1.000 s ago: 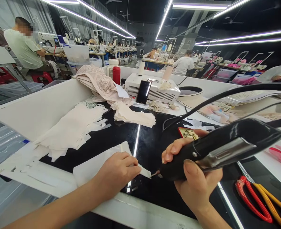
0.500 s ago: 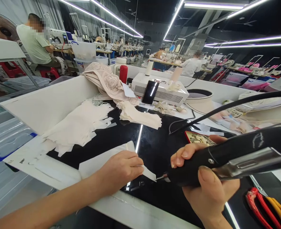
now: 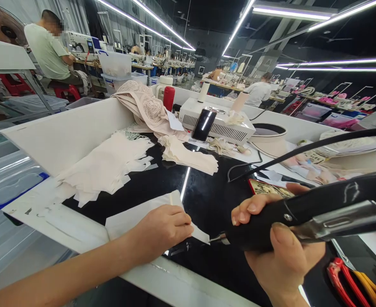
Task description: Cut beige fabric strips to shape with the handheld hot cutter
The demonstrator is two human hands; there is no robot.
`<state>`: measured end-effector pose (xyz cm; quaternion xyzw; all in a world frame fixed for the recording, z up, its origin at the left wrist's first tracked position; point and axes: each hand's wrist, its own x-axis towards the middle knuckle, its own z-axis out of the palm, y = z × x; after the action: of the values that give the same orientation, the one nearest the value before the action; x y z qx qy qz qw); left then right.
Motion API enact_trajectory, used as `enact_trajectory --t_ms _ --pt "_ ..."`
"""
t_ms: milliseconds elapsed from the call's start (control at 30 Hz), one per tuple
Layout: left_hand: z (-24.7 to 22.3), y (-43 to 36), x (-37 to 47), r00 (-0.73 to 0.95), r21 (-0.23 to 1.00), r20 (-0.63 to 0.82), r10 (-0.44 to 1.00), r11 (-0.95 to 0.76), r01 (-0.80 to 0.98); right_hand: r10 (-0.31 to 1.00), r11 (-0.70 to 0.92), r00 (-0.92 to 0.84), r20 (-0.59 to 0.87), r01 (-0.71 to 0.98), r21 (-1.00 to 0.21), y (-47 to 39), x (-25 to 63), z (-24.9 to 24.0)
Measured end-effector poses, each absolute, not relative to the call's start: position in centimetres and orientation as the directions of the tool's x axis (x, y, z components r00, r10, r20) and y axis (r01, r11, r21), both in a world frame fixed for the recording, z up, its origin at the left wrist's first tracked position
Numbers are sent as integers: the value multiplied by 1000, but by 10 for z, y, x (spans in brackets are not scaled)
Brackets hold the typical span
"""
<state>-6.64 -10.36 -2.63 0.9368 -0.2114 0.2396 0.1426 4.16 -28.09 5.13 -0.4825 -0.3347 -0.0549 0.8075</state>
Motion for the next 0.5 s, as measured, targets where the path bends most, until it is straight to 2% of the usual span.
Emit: enact_trajectory --t_ms 167,500 --pt "-25 -104 -67 788 168 523 -325 -867 -469 193 546 777 600 423 -723 -266 48 53" --pt "-26 -107 -65 771 153 548 -324 -868 -473 213 556 770 601 411 -723 -250 48 45"
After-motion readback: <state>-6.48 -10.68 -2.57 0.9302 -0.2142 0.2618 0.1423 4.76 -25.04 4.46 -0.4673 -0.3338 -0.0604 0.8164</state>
